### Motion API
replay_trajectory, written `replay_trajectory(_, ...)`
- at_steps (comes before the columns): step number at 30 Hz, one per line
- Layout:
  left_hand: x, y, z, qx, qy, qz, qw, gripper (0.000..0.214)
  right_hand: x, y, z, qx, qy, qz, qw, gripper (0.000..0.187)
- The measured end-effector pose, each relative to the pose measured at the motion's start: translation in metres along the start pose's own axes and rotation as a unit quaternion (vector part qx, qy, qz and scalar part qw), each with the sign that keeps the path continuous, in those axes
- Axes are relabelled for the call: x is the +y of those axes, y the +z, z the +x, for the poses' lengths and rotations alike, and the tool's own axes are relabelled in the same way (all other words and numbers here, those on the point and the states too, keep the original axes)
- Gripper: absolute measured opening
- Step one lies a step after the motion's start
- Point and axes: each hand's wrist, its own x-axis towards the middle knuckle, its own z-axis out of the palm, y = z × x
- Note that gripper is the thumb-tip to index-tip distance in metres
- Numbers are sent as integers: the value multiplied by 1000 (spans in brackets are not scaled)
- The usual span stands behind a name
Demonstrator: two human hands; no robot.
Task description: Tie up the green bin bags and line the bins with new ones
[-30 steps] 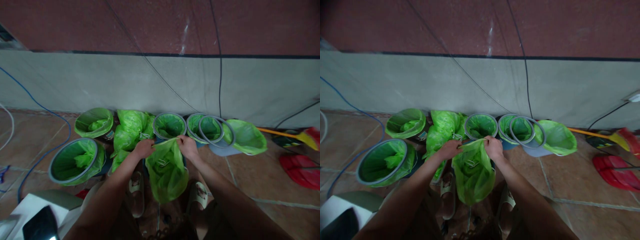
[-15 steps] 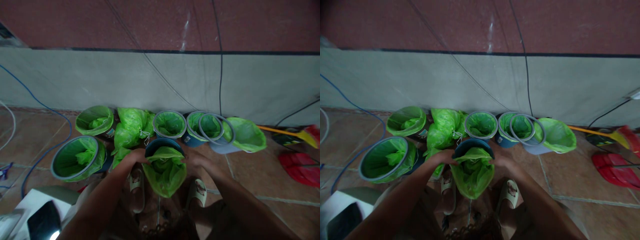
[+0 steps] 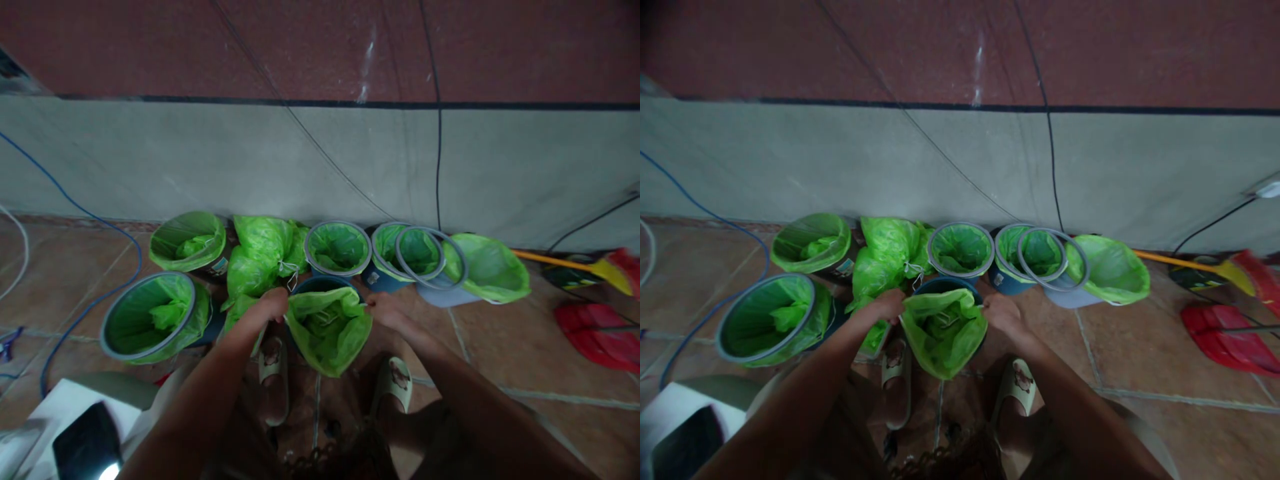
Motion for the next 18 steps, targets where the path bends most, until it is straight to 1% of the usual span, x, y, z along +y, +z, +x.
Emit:
replay_trajectory(1, -1, -6, -1, 3, 1, -15, 1000, 17, 0, -1, 2, 3, 2, 50, 999, 12)
replay_trajectory(2, -3, -11, -2, 7, 4, -28, 1000, 15, 0, -3, 4, 11, 5, 126, 992, 14)
replay_trajectory(3, -4, -16, -3, 12, 8, -39, 999, 14, -2, -3, 5, 20, 11, 222, 975, 16)
replay_trajectory(4, -4, -20, -4, 21, 15, -49, 998, 14, -4, -4, 5, 28, 20, 322, 946, 19)
replay_trajectory(5, -5, -23, -4, 34, 23, -59, 997, 14, -8, -5, 6, 33, 33, 408, 912, 23)
replay_trajectory(6, -5, -26, -5, 50, 33, -69, 996, 14, -11, -7, 5, 38, 47, 469, 881, 26)
replay_trajectory(7, -5, -28, -5, 69, 40, -82, 993, 14, -15, -9, 5, 43, 60, 509, 858, 28)
replay_trajectory(8, -5, -30, -4, 92, 47, -96, 990, 14, -20, -11, 4, 52, 67, 534, 841, 28)
replay_trajectory(10, -3, -35, -5, 144, 67, -139, 978, 13, -28, -20, 1, 70, 59, 566, 820, 27)
replay_trajectory(11, -1, -37, -7, 179, 84, -176, 964, 13, -32, -27, -1, 73, 43, 581, 810, 27)
replay_trajectory(12, 2, -41, -9, 214, 112, -226, 944, 13, -35, -34, -4, 69, 19, 596, 800, 26)
replay_trajectory(13, 6, -45, -13, 249, 152, -286, 913, 14, -39, -42, -7, 63, -10, 607, 792, 25)
replay_trajectory(15, 17, -53, -23, 296, 247, -404, 830, 18, -46, -60, -15, 60, -81, 613, 783, 21)
replay_trajectory(16, 23, -56, -30, 304, 293, -448, 788, 21, -50, -68, -18, 69, -117, 604, 785, 18)
replay_trajectory(17, 30, -60, -36, 302, 331, -478, 755, 23, -54, -74, -21, 85, -150, 587, 791, 15)
replay_trajectory(18, 37, -62, -41, 296, 359, -498, 732, 24, -57, -79, -23, 101, -177, 568, 798, 13)
